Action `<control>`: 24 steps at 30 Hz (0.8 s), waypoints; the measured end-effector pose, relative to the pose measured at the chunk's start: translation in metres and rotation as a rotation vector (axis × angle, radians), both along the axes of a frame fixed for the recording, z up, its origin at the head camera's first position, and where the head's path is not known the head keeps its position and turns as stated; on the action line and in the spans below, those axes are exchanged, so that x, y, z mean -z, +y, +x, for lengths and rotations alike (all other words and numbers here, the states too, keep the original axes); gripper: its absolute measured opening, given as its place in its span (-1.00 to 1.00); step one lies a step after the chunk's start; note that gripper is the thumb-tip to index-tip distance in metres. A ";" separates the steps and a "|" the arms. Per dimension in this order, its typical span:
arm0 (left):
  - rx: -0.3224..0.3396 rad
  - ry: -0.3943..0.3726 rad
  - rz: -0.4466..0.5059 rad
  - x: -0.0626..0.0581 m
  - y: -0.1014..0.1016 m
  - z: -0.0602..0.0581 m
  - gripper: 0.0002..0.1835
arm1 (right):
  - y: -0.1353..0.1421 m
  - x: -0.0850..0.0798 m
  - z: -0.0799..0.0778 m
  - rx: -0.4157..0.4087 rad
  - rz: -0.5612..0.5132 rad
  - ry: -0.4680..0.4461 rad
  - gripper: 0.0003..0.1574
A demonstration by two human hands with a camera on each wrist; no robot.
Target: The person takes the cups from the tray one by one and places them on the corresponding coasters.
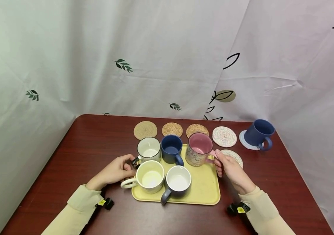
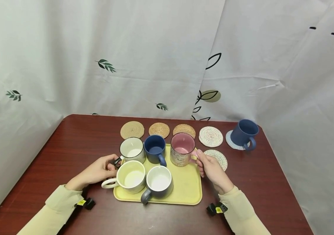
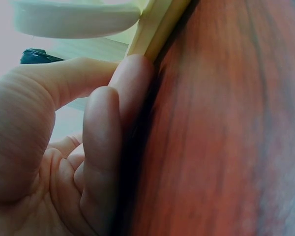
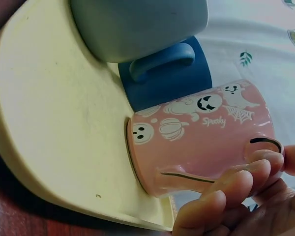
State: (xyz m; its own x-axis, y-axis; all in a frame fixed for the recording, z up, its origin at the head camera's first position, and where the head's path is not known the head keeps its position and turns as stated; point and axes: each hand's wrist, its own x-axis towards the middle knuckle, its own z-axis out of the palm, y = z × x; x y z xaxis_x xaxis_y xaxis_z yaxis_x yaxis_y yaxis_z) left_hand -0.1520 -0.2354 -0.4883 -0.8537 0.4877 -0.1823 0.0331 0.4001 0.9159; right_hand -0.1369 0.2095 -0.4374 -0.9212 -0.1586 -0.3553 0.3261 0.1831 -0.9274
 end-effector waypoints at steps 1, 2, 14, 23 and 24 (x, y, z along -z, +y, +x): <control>0.002 -0.004 0.004 0.000 0.000 0.000 -0.63 | 0.000 0.000 0.000 0.010 -0.001 -0.002 -0.28; 0.004 -0.008 0.010 0.000 0.000 0.000 -0.63 | 0.000 0.001 0.000 0.019 -0.001 -0.004 -0.27; 0.016 0.013 -0.012 0.001 -0.001 -0.001 -0.64 | 0.003 -0.005 -0.003 0.019 0.005 0.030 -0.29; 0.008 -0.032 -0.003 0.000 -0.002 -0.001 -0.65 | 0.012 -0.014 -0.004 0.049 -0.040 0.052 -0.29; 0.011 -0.034 0.002 0.000 -0.002 -0.001 -0.64 | 0.014 -0.015 -0.004 0.062 -0.039 0.050 -0.29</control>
